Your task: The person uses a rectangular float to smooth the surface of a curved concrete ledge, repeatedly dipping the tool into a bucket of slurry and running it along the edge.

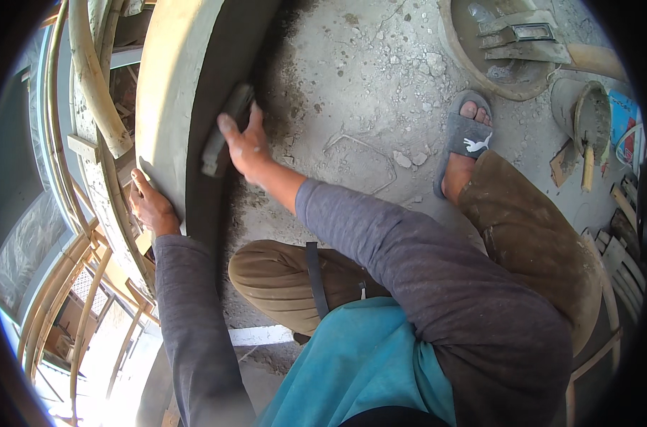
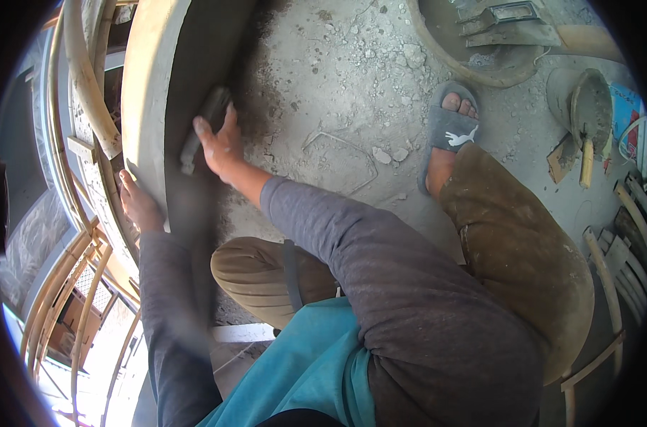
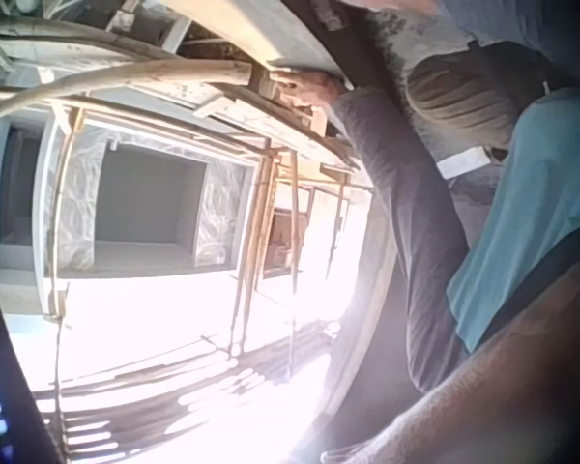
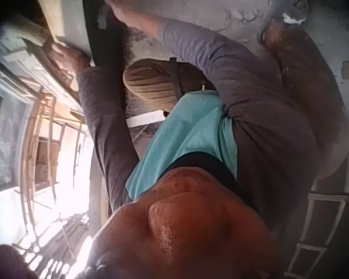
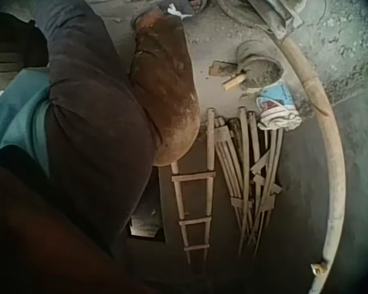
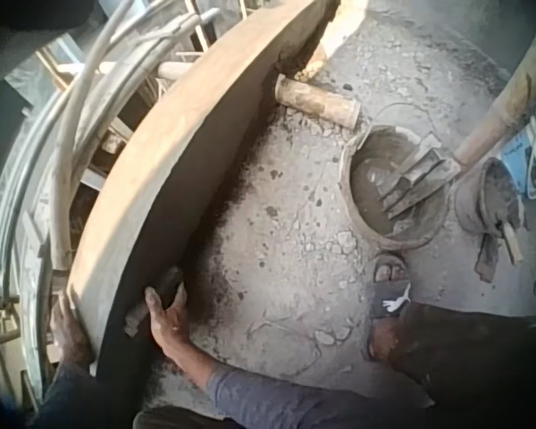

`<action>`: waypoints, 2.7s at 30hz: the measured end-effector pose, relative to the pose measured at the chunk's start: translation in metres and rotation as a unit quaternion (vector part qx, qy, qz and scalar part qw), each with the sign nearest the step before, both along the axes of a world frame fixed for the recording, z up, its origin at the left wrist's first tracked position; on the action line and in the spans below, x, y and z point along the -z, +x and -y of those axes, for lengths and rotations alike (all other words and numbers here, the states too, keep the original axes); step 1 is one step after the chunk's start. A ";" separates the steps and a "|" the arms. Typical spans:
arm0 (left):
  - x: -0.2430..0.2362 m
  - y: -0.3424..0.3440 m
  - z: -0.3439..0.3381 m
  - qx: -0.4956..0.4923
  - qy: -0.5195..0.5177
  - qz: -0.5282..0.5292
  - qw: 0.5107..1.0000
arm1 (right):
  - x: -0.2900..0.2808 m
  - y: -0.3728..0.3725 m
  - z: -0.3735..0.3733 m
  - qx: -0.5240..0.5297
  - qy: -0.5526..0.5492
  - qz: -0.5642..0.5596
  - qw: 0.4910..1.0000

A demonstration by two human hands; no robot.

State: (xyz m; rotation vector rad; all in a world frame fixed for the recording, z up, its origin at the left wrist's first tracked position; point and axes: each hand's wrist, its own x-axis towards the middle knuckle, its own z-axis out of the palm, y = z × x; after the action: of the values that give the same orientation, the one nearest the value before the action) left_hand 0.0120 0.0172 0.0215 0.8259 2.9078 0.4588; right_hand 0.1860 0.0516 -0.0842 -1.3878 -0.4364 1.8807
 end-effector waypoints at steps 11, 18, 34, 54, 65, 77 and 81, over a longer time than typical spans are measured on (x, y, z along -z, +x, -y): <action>-0.006 -0.002 0.006 -0.026 0.000 -0.007 1.000 | 0.028 0.056 -0.074 0.097 0.230 0.116 0.961; -0.001 0.000 0.003 -0.014 -0.002 -0.018 1.000 | 0.041 0.047 -0.098 0.067 0.270 0.226 0.934; 0.003 0.000 0.000 -0.014 0.010 -0.013 1.000 | 0.029 0.075 -0.127 0.146 0.361 0.199 0.899; 0.004 -0.004 0.005 0.000 0.017 -0.019 1.000 | 0.030 0.074 -0.073 0.082 0.406 0.227 0.881; 0.003 -0.014 0.009 -0.011 -0.003 -0.024 1.000 | -0.007 0.026 -0.042 0.073 0.454 0.243 0.854; 0.000 -0.007 0.008 -0.020 -0.018 -0.029 0.999 | 0.015 0.083 -0.104 0.101 0.367 0.193 0.904; 0.005 -0.007 0.008 -0.071 -0.059 -0.039 0.995 | 0.012 0.145 -0.252 0.178 0.485 0.176 0.838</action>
State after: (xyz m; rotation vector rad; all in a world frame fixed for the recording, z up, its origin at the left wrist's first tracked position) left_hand 0.0050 0.0097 0.0165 0.6368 3.0443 0.2671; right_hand 0.3305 0.3036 -0.0960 -0.9732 -1.0514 0.8343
